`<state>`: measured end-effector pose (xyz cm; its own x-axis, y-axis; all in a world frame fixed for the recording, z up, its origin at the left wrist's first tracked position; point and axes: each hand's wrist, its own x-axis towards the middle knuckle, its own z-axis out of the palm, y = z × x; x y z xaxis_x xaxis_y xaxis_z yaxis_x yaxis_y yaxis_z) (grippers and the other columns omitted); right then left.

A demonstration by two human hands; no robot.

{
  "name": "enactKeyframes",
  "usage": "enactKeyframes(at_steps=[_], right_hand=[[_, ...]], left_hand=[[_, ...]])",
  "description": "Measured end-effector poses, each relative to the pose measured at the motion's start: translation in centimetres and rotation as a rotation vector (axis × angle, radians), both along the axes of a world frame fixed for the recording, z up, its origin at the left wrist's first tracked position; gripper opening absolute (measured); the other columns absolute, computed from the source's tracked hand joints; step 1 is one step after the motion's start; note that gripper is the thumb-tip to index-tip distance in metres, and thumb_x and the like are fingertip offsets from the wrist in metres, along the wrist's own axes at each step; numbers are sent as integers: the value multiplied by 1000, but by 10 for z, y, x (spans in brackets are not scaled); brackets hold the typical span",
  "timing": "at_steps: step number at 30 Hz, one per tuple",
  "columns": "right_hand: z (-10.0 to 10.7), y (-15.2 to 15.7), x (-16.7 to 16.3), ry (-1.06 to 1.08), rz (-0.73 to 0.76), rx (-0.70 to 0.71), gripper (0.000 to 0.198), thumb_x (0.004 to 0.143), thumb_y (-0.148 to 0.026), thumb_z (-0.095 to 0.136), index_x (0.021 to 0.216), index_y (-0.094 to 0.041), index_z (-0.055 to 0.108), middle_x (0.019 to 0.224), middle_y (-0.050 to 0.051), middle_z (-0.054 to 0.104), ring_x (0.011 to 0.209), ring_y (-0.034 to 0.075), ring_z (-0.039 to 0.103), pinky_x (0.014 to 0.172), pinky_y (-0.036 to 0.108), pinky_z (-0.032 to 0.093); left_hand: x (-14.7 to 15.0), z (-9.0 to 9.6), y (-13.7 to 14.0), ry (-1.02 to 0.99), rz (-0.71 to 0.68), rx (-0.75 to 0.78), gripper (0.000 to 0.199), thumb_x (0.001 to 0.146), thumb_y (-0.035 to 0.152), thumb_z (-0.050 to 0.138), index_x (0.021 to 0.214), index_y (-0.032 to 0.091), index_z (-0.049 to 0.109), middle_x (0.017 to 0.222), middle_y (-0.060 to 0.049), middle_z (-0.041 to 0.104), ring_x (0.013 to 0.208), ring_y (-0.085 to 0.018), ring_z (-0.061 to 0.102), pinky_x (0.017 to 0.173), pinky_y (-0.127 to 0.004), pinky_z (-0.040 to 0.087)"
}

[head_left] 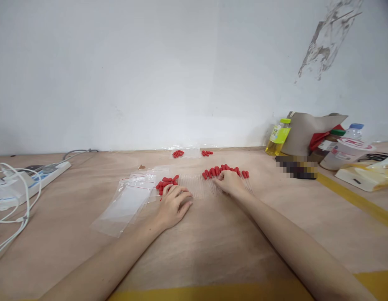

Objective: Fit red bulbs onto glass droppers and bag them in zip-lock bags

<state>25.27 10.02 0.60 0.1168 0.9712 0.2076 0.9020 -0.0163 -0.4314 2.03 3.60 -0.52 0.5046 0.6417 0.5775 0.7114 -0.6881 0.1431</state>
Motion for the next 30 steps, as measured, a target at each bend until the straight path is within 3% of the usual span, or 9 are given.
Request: enactKeyframes(at_steps=[5,10,15,23,30], right_hand=[[-5,1,-5,-8,1,28,24,72,-41,50,69,-22,64,78,4,65,75,19,58,56,25,35],[-4,-2,-13,-45,22,33,34,71,-49,48,57,-21,62,71,4,64,71,20,58,57,26,35],[-2,-3,-18,-88,18,-32,36,70,-49,47,53,-20,60,65,5,63,68,19,58,58,27,36],[2,-2,-22,-109,-52,-52,35,75,-41,41,74,-17,66,80,10,65,76,22,60,61,28,40],[-3,2,-24,-109,-68,-33,36,78,-40,37,75,-18,65,79,9,65,77,22,61,62,29,41]], left_hand=[[0,0,0,8,-3,-7,14,80,22,51,90,23,60,95,-4,57,90,-19,50,90,-41,27],[1,1,0,11,-3,-8,13,80,23,50,88,23,61,95,-3,57,90,-19,50,90,-42,27],[0,-1,0,6,-1,-1,13,80,23,51,86,23,62,95,-4,57,90,-19,50,90,-42,27],[0,-2,0,3,-3,9,13,80,23,51,86,24,62,95,-3,57,90,-19,50,90,-42,27],[1,-1,0,3,2,21,13,80,23,51,84,24,63,95,-3,57,90,-19,50,90,-42,27]])
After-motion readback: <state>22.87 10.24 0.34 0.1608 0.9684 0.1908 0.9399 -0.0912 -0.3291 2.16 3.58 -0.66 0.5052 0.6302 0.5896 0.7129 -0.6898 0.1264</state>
